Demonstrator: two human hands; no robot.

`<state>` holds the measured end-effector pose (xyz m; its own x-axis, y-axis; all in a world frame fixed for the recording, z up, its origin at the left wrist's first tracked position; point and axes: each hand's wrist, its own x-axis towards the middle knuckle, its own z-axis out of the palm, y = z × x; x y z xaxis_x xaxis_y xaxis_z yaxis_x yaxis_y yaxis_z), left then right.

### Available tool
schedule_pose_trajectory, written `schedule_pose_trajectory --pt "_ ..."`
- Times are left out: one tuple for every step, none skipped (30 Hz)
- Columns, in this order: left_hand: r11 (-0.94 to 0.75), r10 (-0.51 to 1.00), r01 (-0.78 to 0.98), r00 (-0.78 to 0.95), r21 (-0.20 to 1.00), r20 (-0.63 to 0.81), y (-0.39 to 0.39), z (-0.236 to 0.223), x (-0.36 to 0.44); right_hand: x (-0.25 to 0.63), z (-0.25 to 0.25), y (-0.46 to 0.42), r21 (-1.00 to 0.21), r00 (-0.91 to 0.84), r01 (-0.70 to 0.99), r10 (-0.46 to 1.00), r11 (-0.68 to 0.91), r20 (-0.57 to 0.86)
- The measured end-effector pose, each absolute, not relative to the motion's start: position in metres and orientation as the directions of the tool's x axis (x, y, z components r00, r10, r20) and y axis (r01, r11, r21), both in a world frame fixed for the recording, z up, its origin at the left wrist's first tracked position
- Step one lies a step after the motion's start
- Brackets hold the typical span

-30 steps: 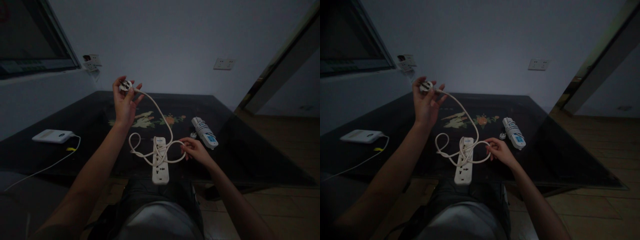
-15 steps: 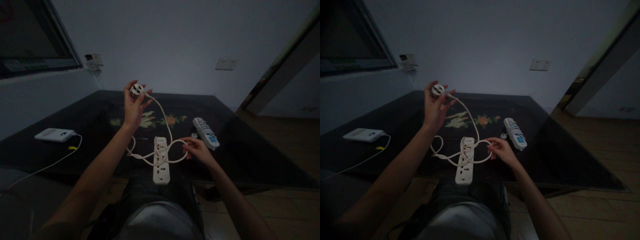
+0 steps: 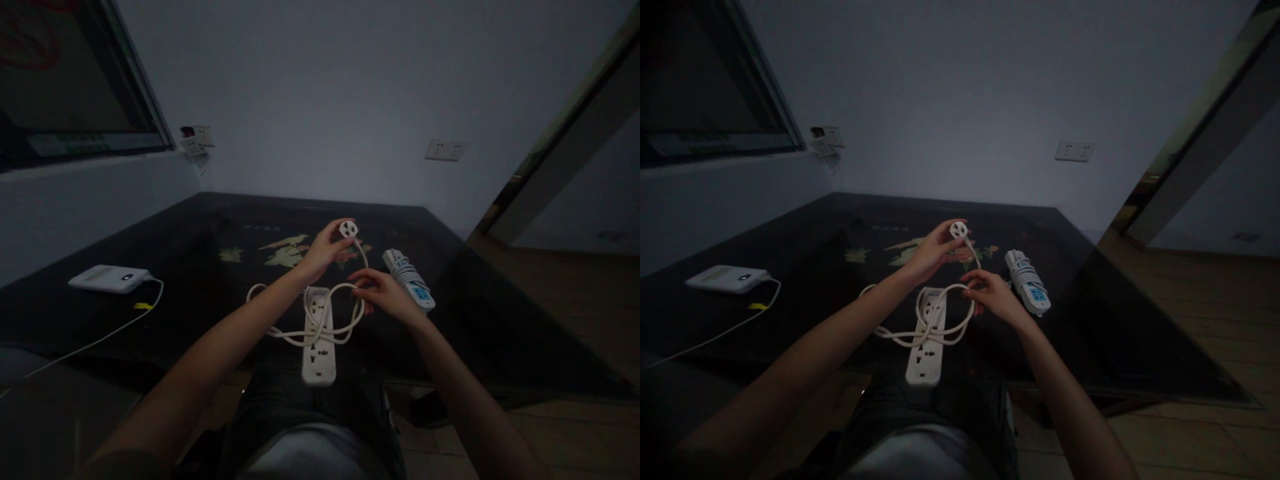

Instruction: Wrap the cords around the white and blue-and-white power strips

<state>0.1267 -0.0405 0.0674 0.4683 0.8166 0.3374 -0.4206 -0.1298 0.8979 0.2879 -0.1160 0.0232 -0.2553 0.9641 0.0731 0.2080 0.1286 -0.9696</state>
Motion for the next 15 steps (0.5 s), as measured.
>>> schedule_pose_trajectory --pt "-0.131 0.819 -0.407 0.47 0.904 0.33 -0.039 0.066 0.128 0.287 0.022 -0.116 -0.966 -0.247 0.223 0.966 0.131 0.074" --pt "-0.131 0.822 -0.398 0.468 0.908 0.324 -0.038 0.066 0.129 0.288 0.02 -0.116 -0.961 -0.235 0.239 0.969 0.139 0.081" --pt "-0.128 0.826 -0.396 0.465 0.909 0.319 -0.037 0.065 0.13 0.289 0.019 -0.117 -0.955 -0.215 0.255 0.972 0.15 0.095" --pt "-0.121 0.83 -0.402 0.46 0.908 0.315 -0.036 0.064 0.13 0.29 0.018 -0.119 -0.947 -0.183 0.274 0.976 0.166 0.118" --pt "-0.111 0.834 -0.412 0.457 0.905 0.31 -0.035 0.063 0.131 0.293 0.018 -0.12 -0.936 -0.135 0.298 0.979 0.189 0.154" --pt "-0.1 0.837 -0.425 0.452 0.899 0.307 -0.035 0.063 0.133 0.295 0.019 -0.121 -0.919 -0.062 0.327 0.975 0.22 0.211" --pt "-0.091 0.84 -0.44 0.448 0.893 0.306 -0.035 0.062 0.134 0.298 0.023 -0.122 -0.897 0.024 0.361 0.958 0.257 0.284" --pt "-0.084 0.841 -0.452 0.445 0.888 0.307 -0.035 0.062 0.136 0.301 0.027 -0.121 -0.869 0.108 0.396 0.925 0.296 0.364" --pt "-0.081 0.84 -0.46 0.446 0.884 0.309 -0.035 0.061 0.138 0.302 0.032 -0.119 -0.84 0.174 0.426 0.881 0.335 0.439" --pt "-0.085 0.838 -0.459 0.448 0.884 0.313 -0.036 0.061 0.141 0.303 0.038 -0.116 -0.815 0.21 0.444 0.841 0.371 0.498" --pt "-0.1 0.834 -0.454 0.448 0.885 0.323 -0.036 0.061 0.145 0.303 0.044 -0.111 -0.799 0.217 0.445 0.817 0.403 0.533" --pt "-0.127 0.826 -0.443 0.448 0.887 0.342 -0.036 0.061 0.148 0.301 0.049 -0.106 -0.794 0.201 0.431 0.812 0.429 0.548" --pt "-0.171 0.814 -0.427 0.446 0.888 0.371 -0.035 0.062 0.151 0.299 0.054 -0.1 -0.798 0.171 0.404 0.82 0.447 0.546" --pt "-0.232 0.798 -0.405 0.441 0.884 0.411 -0.034 0.062 0.154 0.297 0.056 -0.093 -0.808 0.142 0.371 0.832 0.458 0.537" --pt "-0.305 0.776 -0.372 0.436 0.877 0.455 -0.033 0.063 0.156 0.296 0.058 -0.088 -0.82 0.114 0.339 0.845 0.461 0.522"
